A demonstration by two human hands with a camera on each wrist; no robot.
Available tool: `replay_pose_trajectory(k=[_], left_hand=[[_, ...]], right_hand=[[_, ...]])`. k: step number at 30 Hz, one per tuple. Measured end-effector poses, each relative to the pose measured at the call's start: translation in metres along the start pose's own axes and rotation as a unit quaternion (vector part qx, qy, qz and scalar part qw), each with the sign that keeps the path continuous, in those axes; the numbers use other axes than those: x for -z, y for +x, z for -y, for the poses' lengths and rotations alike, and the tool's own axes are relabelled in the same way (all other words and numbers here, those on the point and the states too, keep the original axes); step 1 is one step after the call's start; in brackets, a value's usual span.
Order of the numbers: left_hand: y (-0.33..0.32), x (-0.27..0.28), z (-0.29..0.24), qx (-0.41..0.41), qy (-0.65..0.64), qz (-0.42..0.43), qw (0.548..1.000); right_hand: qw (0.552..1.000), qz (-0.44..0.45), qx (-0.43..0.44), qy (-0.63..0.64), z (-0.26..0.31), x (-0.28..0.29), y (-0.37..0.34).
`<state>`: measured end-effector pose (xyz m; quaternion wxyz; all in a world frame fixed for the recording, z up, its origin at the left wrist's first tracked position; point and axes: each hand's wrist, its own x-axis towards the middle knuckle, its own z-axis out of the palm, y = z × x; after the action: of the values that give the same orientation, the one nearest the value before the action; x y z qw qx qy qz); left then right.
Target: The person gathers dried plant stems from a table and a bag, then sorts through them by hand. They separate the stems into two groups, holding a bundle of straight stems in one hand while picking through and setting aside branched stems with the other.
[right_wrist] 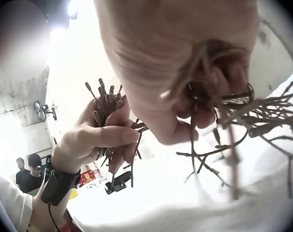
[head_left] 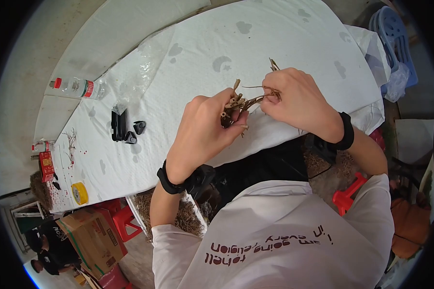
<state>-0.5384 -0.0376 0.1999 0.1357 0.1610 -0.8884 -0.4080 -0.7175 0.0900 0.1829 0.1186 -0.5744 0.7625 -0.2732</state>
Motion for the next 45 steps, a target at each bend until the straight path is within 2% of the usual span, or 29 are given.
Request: replay_pose_trajectory(k=[4,7,9,11,12,13,16,19,21,24,25,27,28,31,32,34,36,37,39,40,41,43,44,45], left_hand=[[0.000,-0.002,0.002,0.005,0.002,-0.036,0.999],[0.000,-0.007,0.013,-0.008,-0.033,-0.049,0.998],[0.000,-0.013,0.024,-0.015,-0.051,-0.054,0.997],[0.003,-0.020,0.037,0.010,-0.234,-0.057,0.970],[0.003,-0.022,0.040,0.022,-0.324,-0.059,0.944],[0.004,-0.025,0.040,0.021,-0.324,-0.059,0.944],[0.004,-0.031,0.035,0.097,-0.438,-0.078,0.890],[0.003,-0.034,0.034,0.136,-0.409,-0.069,0.900],[0.001,-0.034,0.036,0.158,-0.393,-0.065,0.904],[-0.003,-0.035,0.046,0.030,-0.264,-0.060,0.962],[-0.005,-0.032,0.045,0.030,-0.265,-0.058,0.962],[-0.009,-0.019,0.037,-0.017,-0.196,0.009,0.980],[-0.011,-0.013,0.034,-0.041,-0.161,0.042,0.985],[-0.017,0.000,0.023,-0.024,-0.144,0.087,0.986],[-0.020,0.004,0.022,-0.016,-0.136,0.109,0.985],[-0.029,0.019,0.041,-0.034,-0.103,0.042,0.993],[-0.038,0.039,0.063,0.054,-0.208,-0.087,0.973],[-0.038,0.038,0.066,0.053,-0.209,-0.086,0.973],[-0.037,0.038,0.061,0.039,-0.254,-0.145,0.955],[-0.036,0.039,0.056,0.032,-0.273,-0.175,0.945],[-0.034,0.041,0.050,0.031,-0.271,-0.175,0.946],[-0.026,0.041,0.034,0.069,-0.242,-0.103,0.962],[-0.022,0.039,0.029,0.087,-0.228,-0.067,0.968],[-0.019,0.037,0.027,0.086,-0.228,-0.068,0.967]], right_hand=[[0.999,0.023,0.040,-0.009,-0.005,0.000,-0.001],[0.993,0.114,0.032,0.018,-0.002,0.008,-0.001],[0.989,0.130,0.027,0.057,0.005,0.015,-0.001],[0.978,0.161,0.020,0.135,0.012,0.019,-0.001],[0.978,0.161,0.021,0.134,0.010,0.018,-0.001],[0.978,0.148,0.021,0.145,0.005,0.015,0.001],[0.977,0.125,0.020,0.169,-0.002,0.009,0.002],[0.938,0.227,-0.036,0.259,-0.002,0.011,0.002],[0.926,0.252,-0.032,0.279,-0.004,0.013,0.003],[0.901,0.296,-0.027,0.315,-0.009,0.017,0.003],[0.886,0.320,-0.044,0.332,-0.011,0.018,0.002],[0.852,0.366,-0.074,0.367,-0.013,0.020,0.001],[0.852,0.366,-0.074,0.368,-0.013,0.022,0.001],[0.837,0.417,-0.059,0.349,-0.012,0.029,0.003],[0.837,0.417,-0.059,0.349,-0.017,0.034,0.001],[0.857,0.390,-0.082,0.327,-0.038,0.052,-0.005],[0.866,0.376,-0.095,0.315,-0.048,0.060,-0.004],[0.877,0.332,-0.114,0.327,-0.051,0.063,-0.003],[0.893,0.247,-0.148,0.347,-0.053,0.064,-0.001],[0.892,0.249,-0.146,0.348,-0.051,0.059,0.000],[0.907,0.220,-0.113,0.341,-0.047,0.050,0.002],[0.932,0.157,-0.052,0.323,-0.038,0.035,0.003],[0.933,0.155,-0.053,0.321,-0.035,0.034,0.003],[0.932,0.169,-0.035,0.320,-0.032,0.032,0.003]])
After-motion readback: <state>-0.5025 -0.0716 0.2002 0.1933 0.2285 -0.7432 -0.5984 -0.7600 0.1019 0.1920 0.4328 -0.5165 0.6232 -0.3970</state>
